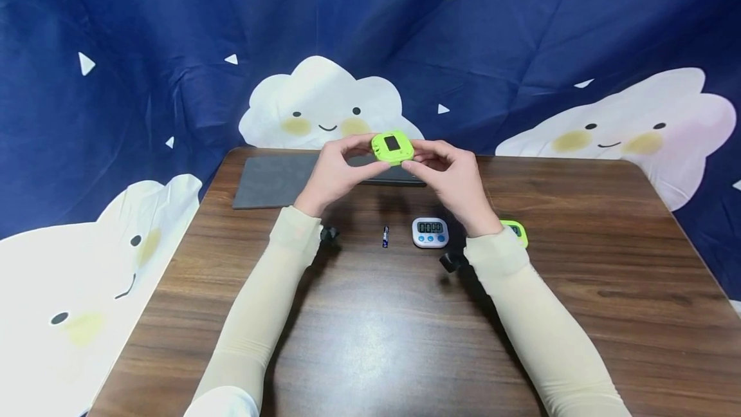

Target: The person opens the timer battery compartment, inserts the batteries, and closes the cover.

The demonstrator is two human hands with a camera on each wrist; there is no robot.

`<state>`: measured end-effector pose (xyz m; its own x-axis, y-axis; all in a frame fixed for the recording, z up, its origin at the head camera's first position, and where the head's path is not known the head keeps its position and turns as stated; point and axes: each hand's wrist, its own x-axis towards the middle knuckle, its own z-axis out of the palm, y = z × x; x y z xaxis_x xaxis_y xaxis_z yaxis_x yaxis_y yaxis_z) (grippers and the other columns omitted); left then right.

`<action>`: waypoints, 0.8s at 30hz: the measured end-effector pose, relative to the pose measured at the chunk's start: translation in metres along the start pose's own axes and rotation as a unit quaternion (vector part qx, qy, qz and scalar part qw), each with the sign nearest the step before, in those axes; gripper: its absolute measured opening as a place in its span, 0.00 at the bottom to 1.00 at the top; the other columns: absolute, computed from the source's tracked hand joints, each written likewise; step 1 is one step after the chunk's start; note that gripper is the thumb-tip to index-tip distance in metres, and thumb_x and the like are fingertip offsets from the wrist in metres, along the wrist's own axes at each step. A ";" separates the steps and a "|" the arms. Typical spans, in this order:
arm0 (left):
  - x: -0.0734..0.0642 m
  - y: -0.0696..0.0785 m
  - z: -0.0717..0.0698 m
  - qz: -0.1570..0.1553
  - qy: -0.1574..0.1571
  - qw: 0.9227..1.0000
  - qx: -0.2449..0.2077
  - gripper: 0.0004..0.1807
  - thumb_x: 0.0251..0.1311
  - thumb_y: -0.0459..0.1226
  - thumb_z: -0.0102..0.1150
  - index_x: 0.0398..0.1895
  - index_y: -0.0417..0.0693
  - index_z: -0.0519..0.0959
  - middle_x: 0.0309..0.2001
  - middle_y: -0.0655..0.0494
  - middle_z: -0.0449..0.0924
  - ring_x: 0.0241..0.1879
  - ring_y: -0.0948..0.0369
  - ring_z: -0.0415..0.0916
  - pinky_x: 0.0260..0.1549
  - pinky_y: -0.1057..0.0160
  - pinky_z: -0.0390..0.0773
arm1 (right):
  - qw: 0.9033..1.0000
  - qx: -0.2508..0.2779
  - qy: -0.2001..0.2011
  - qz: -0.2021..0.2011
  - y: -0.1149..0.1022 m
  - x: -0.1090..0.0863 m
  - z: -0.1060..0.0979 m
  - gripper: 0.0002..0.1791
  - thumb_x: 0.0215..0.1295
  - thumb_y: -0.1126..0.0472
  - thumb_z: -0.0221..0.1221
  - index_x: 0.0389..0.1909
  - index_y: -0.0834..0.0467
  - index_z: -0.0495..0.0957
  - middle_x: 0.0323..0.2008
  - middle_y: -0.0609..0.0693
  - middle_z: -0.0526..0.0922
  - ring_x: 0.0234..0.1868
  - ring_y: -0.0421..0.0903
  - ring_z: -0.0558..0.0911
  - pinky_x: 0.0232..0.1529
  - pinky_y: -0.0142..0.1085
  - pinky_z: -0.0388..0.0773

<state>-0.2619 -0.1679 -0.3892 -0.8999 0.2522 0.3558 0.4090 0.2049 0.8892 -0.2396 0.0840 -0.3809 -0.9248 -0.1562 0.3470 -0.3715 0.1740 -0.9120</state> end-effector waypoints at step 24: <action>-0.001 0.005 0.001 0.062 -0.045 0.995 -0.059 0.32 0.64 0.29 0.77 0.72 0.40 0.83 0.61 0.39 0.89 0.58 0.58 0.86 0.72 0.45 0.82 | 0.992 0.104 -0.074 0.022 0.000 0.004 -0.010 0.35 0.66 0.73 0.75 0.74 0.63 0.80 0.49 0.46 0.88 0.50 0.40 0.86 0.56 0.25 0.87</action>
<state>-0.2587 -0.1667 -0.3857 -0.8245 0.3527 0.4425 0.4908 0.0565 0.8695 -0.2441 0.0935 -0.3774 -0.9120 -0.2963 0.2838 -0.2917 -0.0182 -0.9564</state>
